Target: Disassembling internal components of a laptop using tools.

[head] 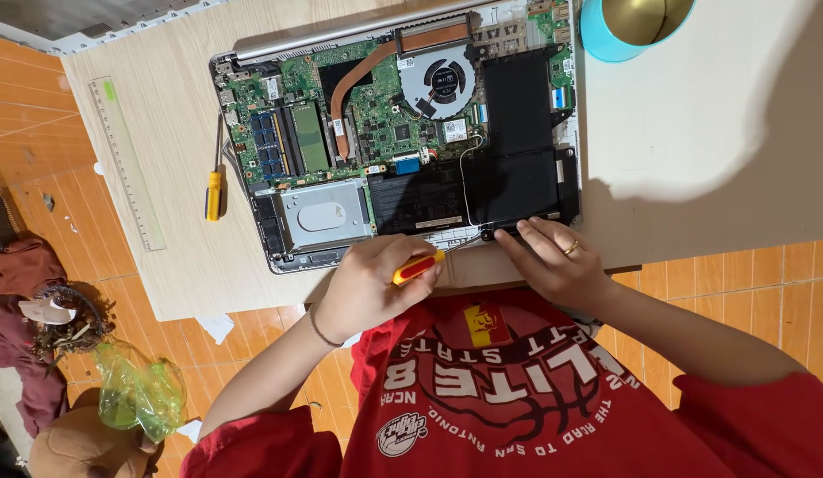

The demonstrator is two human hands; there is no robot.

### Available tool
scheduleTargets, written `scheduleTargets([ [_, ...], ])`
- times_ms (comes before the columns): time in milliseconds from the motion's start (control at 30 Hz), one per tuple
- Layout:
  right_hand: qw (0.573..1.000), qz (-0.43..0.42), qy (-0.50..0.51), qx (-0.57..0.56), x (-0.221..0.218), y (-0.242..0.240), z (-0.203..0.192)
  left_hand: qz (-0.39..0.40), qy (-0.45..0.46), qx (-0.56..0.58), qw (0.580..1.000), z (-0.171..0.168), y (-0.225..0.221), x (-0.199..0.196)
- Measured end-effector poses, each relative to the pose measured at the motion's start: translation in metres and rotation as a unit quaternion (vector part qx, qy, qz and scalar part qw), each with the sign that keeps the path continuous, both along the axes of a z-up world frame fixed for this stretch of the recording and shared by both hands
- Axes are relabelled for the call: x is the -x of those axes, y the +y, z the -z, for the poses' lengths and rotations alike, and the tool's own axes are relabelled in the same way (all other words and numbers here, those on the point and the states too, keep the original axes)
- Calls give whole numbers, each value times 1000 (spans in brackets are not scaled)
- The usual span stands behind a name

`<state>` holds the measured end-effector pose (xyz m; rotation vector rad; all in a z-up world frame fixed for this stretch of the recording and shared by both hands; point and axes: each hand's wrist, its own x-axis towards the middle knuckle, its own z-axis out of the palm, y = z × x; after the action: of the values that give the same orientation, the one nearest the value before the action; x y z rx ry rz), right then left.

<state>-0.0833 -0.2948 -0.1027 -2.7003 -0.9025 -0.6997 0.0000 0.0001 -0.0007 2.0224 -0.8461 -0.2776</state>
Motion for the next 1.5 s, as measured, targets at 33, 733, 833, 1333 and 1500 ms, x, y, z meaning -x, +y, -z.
scheduleTargets([
  [33, 1000, 1, 0, 1, 1, 0, 0, 1, 0, 1, 1000, -2, 0, 0],
  [733, 995, -28, 87, -45, -11, -7, -5, 90, -91, -136, 982, -44, -41, -8],
  [833, 995, -36, 86, -45, -12, -9, -8, 109, -230, -184, 949, -43, -63, 1],
  [1333, 991, -74, 88, -75, -19, -11, -10, 157, -281, -343, 882, -55, -83, -10],
  [1500, 993, -80, 49, -71, -22, -9, -11, 178, -312, -219, 907, -50, -82, -14],
])
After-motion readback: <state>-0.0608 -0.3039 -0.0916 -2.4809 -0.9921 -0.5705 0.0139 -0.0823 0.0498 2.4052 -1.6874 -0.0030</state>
